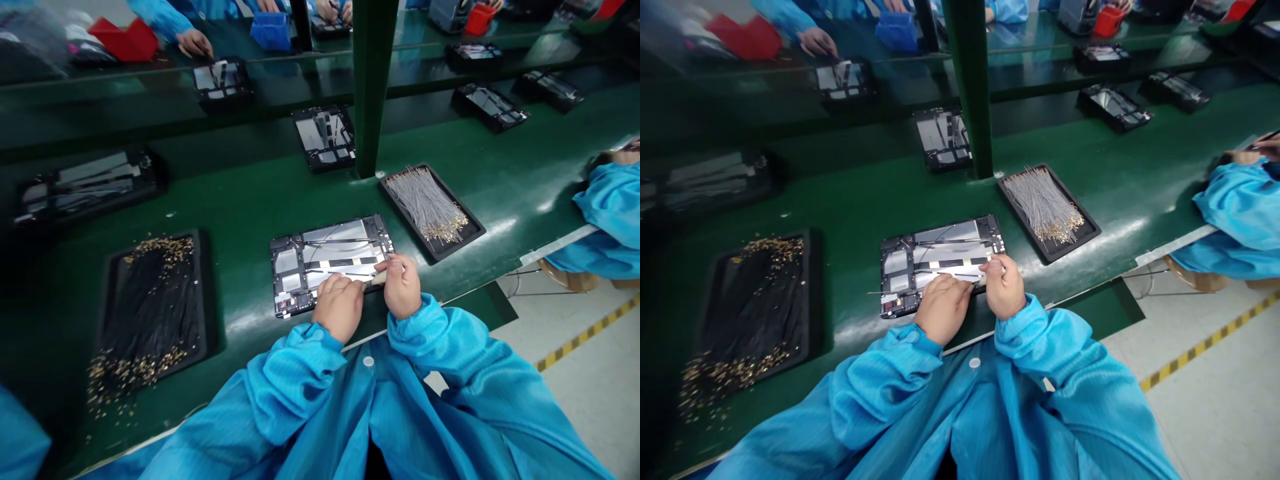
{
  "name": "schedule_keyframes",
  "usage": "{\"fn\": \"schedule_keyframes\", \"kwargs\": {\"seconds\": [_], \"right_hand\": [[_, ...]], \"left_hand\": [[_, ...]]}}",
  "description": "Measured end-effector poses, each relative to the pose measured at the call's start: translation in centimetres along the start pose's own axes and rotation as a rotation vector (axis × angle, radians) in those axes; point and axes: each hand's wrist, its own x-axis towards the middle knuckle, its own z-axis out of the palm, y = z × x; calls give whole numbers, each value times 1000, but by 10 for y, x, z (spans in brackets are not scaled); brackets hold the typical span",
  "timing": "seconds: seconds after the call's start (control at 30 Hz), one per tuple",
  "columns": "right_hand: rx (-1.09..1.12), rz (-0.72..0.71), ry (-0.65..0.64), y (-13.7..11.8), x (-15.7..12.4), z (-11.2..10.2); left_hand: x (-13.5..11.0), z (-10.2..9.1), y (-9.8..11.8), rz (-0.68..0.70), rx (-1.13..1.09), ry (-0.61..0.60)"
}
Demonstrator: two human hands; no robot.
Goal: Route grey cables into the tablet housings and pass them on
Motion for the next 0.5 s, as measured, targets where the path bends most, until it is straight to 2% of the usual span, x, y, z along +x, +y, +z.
{"fn": "schedule_keyframes", "kwargs": {"seconds": [0.13, 0.23, 0.37, 0.5], "right_hand": [[-24, 34, -43, -7, 1, -2], [-121, -1, -185, -16, 5, -3], [-288, -124, -366, -24, 9, -2], [-329, -212, -374, -22, 8, 2]], "left_hand": [[0, -1, 0, 6, -8, -3], [0, -1, 0, 12, -3, -7], [0, 0, -3, 11, -9, -21], [-1, 2, -4, -2, -11, -20]]}}
